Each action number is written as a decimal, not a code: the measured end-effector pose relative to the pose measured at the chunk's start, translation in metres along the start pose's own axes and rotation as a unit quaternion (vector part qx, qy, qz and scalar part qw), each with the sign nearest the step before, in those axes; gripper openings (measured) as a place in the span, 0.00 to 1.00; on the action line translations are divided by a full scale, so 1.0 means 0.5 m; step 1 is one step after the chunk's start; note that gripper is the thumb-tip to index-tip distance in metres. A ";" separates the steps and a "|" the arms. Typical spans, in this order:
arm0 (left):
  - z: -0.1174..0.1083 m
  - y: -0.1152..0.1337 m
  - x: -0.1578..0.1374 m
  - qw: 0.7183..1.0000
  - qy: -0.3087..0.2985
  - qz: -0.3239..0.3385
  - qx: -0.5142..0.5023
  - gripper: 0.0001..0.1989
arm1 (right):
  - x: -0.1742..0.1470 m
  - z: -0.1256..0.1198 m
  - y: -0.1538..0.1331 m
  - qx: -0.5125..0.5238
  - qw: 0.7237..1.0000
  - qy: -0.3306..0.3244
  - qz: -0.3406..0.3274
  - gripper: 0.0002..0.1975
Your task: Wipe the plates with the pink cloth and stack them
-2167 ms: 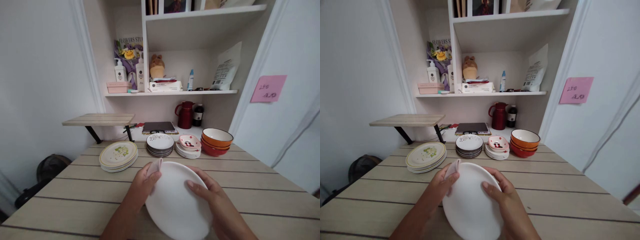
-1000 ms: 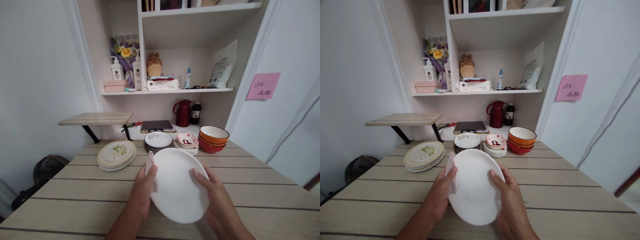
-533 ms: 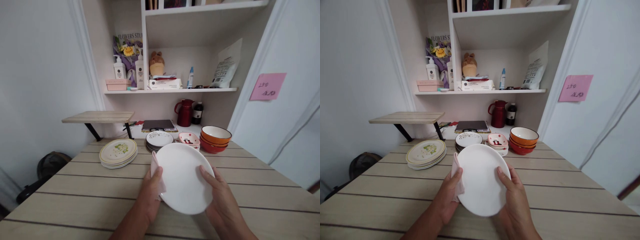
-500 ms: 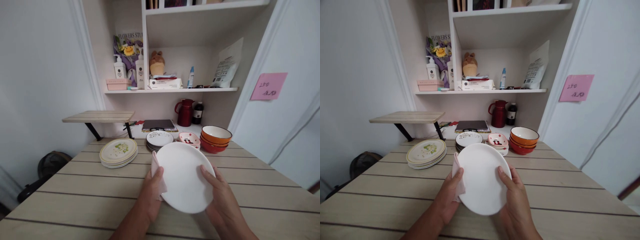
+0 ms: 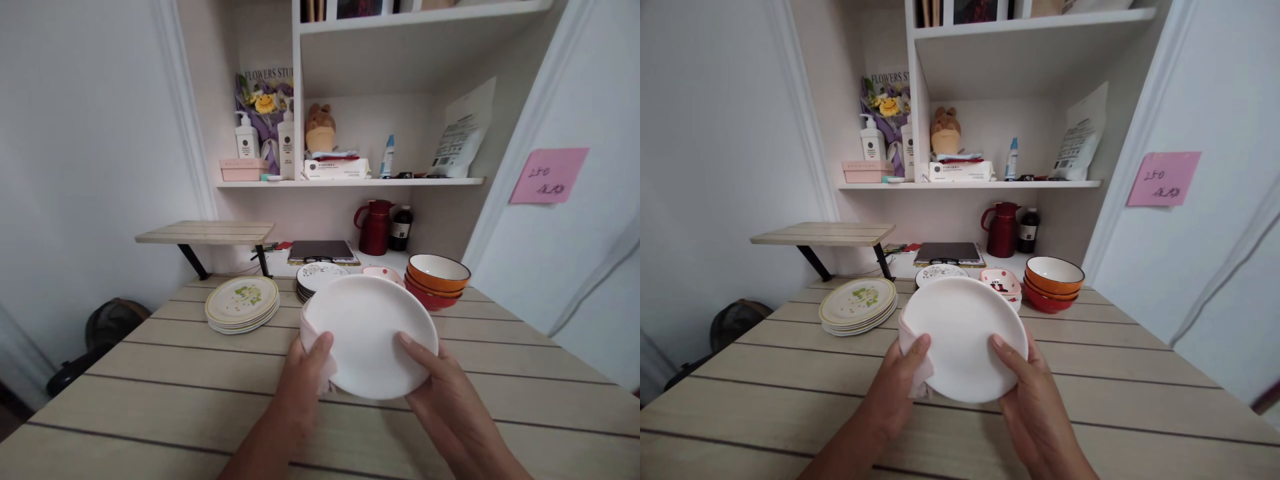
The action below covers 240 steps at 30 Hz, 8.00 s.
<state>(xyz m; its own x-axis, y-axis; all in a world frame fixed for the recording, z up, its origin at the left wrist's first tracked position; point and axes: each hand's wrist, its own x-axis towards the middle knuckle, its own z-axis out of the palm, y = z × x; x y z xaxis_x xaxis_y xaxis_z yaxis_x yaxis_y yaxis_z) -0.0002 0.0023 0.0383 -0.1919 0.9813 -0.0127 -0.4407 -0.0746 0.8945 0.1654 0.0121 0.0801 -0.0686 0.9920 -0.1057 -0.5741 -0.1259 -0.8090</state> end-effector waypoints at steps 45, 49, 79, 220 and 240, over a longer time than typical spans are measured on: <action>0.013 -0.004 -0.007 0.991 -0.047 -0.035 -0.118 0.33 | -0.001 0.002 0.028 0.046 0.996 0.063 0.031 0.28; 0.032 -0.021 -0.012 0.991 -0.039 -0.064 -0.113 0.32 | 0.007 -0.003 0.034 0.079 0.994 0.075 -0.006 0.34; -0.041 0.083 -0.004 0.892 -0.129 0.121 0.416 0.22 | -0.002 -0.033 -0.032 -0.406 0.889 -0.149 -0.152 0.14; -0.041 0.037 -0.018 0.658 -0.111 0.501 0.551 0.14 | 0.024 -0.057 -0.004 -0.537 0.652 -0.221 -0.487 0.17; -0.035 0.077 -0.016 0.889 -0.080 0.320 0.318 0.12 | 0.013 -0.048 0.046 -0.267 0.952 -0.063 -0.136 0.08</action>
<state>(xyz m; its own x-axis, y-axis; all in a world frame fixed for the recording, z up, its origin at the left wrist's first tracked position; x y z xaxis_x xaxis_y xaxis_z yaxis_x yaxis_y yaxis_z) -0.0308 -0.0114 0.0652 -0.0758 0.7901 0.6082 0.3093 -0.5612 0.7677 0.1711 0.0157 0.0469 -0.0922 0.9768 0.1932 -0.0909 0.1850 -0.9785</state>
